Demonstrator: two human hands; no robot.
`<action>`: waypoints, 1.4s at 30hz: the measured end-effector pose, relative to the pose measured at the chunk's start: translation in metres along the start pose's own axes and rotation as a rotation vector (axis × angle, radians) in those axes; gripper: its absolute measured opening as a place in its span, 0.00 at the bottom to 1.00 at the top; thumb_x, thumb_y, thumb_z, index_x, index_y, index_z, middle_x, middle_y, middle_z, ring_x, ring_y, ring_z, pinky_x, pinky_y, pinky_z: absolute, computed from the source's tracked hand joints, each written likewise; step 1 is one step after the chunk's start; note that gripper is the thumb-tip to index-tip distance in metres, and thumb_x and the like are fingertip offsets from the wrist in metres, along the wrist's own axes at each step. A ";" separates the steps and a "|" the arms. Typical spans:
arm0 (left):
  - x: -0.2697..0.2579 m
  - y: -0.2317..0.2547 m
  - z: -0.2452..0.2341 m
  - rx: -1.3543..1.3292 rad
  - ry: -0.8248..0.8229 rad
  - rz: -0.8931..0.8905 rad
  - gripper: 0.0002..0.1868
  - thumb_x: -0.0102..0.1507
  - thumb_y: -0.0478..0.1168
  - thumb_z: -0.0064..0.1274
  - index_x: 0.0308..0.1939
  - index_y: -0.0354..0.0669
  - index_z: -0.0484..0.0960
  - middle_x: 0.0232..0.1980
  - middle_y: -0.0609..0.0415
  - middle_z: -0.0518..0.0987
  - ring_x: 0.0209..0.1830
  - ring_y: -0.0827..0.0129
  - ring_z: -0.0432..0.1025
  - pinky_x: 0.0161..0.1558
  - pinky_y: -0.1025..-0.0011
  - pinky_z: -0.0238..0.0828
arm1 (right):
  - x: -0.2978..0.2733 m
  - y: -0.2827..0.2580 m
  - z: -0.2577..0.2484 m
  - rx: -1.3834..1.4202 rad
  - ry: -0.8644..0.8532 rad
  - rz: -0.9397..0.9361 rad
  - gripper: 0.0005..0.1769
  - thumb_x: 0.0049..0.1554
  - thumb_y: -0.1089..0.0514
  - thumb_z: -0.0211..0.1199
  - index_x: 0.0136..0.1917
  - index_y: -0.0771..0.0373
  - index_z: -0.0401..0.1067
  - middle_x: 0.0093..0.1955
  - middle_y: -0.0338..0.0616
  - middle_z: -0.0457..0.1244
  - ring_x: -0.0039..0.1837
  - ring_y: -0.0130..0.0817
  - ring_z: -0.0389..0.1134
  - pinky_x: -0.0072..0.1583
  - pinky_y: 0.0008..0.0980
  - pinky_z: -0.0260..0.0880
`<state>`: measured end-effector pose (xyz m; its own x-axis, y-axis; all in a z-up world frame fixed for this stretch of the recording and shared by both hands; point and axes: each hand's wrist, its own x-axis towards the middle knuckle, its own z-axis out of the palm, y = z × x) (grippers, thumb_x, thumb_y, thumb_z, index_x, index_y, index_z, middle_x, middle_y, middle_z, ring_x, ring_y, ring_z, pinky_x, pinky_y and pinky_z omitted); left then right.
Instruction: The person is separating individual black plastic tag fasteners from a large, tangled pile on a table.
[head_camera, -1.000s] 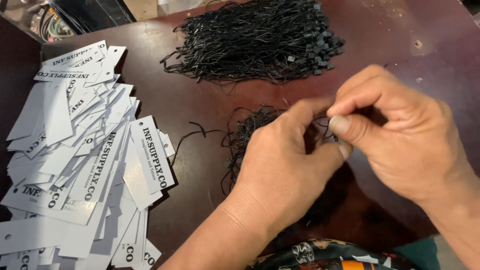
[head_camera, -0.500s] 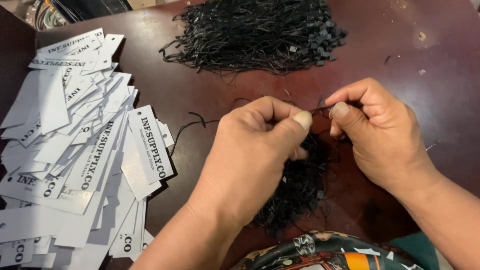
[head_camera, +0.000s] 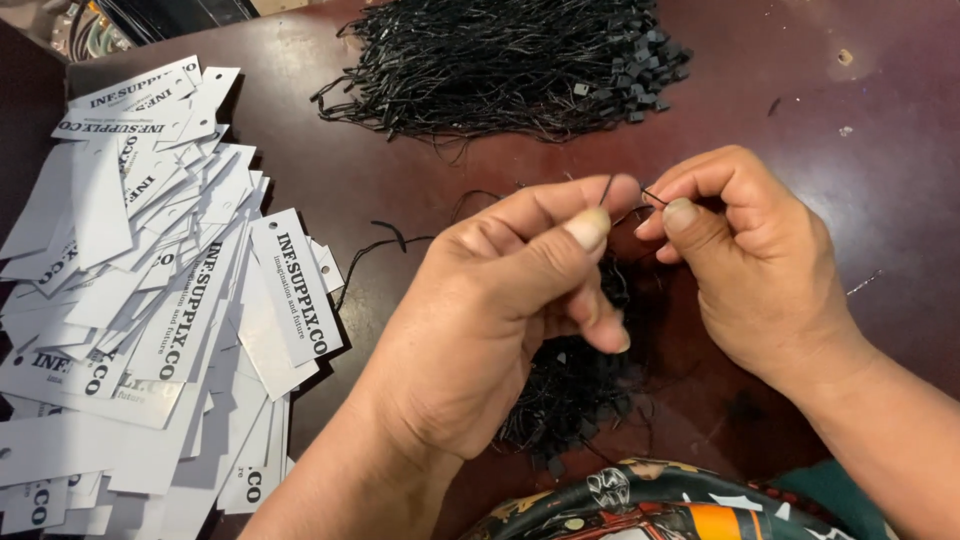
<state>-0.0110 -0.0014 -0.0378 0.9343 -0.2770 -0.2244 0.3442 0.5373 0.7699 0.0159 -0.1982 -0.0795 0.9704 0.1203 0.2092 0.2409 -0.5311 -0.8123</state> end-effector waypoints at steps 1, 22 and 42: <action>0.000 -0.001 -0.001 0.000 0.000 0.001 0.21 0.64 0.39 0.53 0.59 0.32 0.82 0.21 0.56 0.71 0.20 0.69 0.71 0.32 0.70 0.74 | 0.000 -0.001 0.000 0.000 -0.001 -0.001 0.02 0.68 0.62 0.55 0.54 0.62 0.66 0.54 0.42 0.66 0.50 0.29 0.73 0.49 0.25 0.75; 0.006 0.016 -0.014 -0.136 0.097 -0.017 0.15 0.67 0.37 0.50 0.56 0.34 0.82 0.28 0.51 0.74 0.18 0.73 0.64 0.20 0.80 0.57 | -0.001 0.002 0.001 -0.142 0.013 -0.203 0.05 0.69 0.62 0.55 0.52 0.67 0.69 0.55 0.49 0.64 0.50 0.35 0.72 0.54 0.29 0.72; 0.004 0.053 0.026 1.555 0.545 -0.345 0.16 0.71 0.55 0.46 0.35 0.58 0.83 0.31 0.55 0.85 0.34 0.52 0.75 0.41 0.51 0.67 | -0.002 0.005 0.003 -0.277 0.063 -0.363 0.02 0.66 0.68 0.59 0.50 0.68 0.72 0.58 0.58 0.66 0.64 0.50 0.68 0.66 0.45 0.66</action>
<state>0.0083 0.0058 0.0178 0.8753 0.2617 -0.4066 0.4245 -0.8185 0.3870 0.0148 -0.1989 -0.0857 0.8192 0.2931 0.4930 0.5439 -0.6696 -0.5057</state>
